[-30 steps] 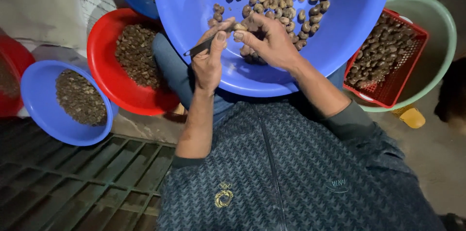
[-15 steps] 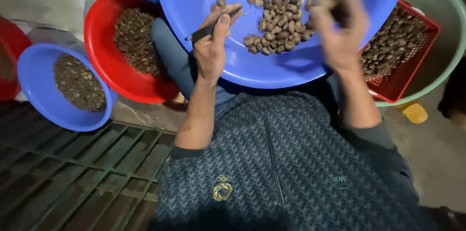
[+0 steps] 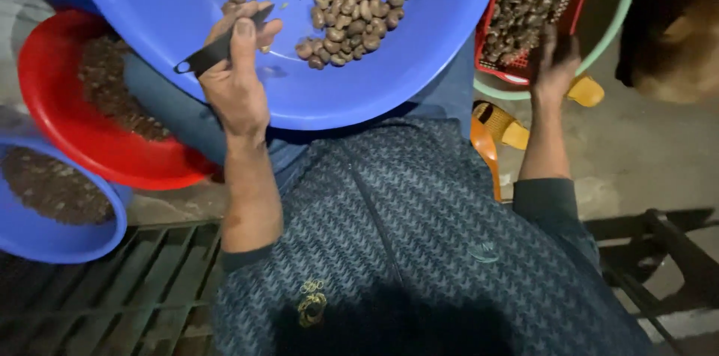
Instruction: Manually peeling nuts using a small metal tool and sorting them into different colored plastic basins.
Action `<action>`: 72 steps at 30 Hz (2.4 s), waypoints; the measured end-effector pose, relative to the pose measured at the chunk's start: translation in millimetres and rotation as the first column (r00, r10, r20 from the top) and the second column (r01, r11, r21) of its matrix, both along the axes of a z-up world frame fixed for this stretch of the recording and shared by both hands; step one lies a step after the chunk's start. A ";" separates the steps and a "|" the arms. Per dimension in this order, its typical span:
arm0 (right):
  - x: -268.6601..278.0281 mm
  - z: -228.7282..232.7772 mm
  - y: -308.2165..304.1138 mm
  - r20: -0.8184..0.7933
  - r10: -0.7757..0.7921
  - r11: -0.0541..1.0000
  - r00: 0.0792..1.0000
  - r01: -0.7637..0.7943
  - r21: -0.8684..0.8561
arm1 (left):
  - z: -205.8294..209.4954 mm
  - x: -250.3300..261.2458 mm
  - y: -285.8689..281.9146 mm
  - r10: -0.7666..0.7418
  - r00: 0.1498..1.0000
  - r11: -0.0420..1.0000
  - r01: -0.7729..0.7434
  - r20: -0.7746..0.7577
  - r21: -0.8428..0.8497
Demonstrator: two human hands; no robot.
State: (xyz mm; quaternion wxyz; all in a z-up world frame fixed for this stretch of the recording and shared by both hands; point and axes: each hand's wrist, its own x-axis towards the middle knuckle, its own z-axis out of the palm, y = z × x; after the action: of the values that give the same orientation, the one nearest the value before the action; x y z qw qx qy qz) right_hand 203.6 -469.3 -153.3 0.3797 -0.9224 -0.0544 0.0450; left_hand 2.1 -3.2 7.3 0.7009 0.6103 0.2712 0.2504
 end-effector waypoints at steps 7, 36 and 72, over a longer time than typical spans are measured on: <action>30.0 64.6 76.5 0.170 -0.054 0.998 0.984 0.060 -0.028 | 1.0 -2.8 -1.3 0.052 0.998 0.998 -0.051 0.027 -0.035; -35.5 31.4 406.1 0.064 0.907 0.404 0.416 -0.818 -0.410 | 15.8 2.2 -0.2 0.092 0.987 0.980 -0.067 -0.130 0.186; -64.2 141.1 363.9 -0.498 0.782 0.492 0.375 0.119 0.862 | -20.0 -11.5 9.1 0.020 0.994 0.998 -0.026 0.103 0.057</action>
State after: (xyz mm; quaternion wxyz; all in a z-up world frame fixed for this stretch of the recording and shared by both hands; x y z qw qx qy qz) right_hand 139.4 -105.5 -12.2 0.6930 -0.4406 -0.0842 0.5644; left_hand -9.4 5.8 -12.8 0.6930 0.6137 0.2343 0.2971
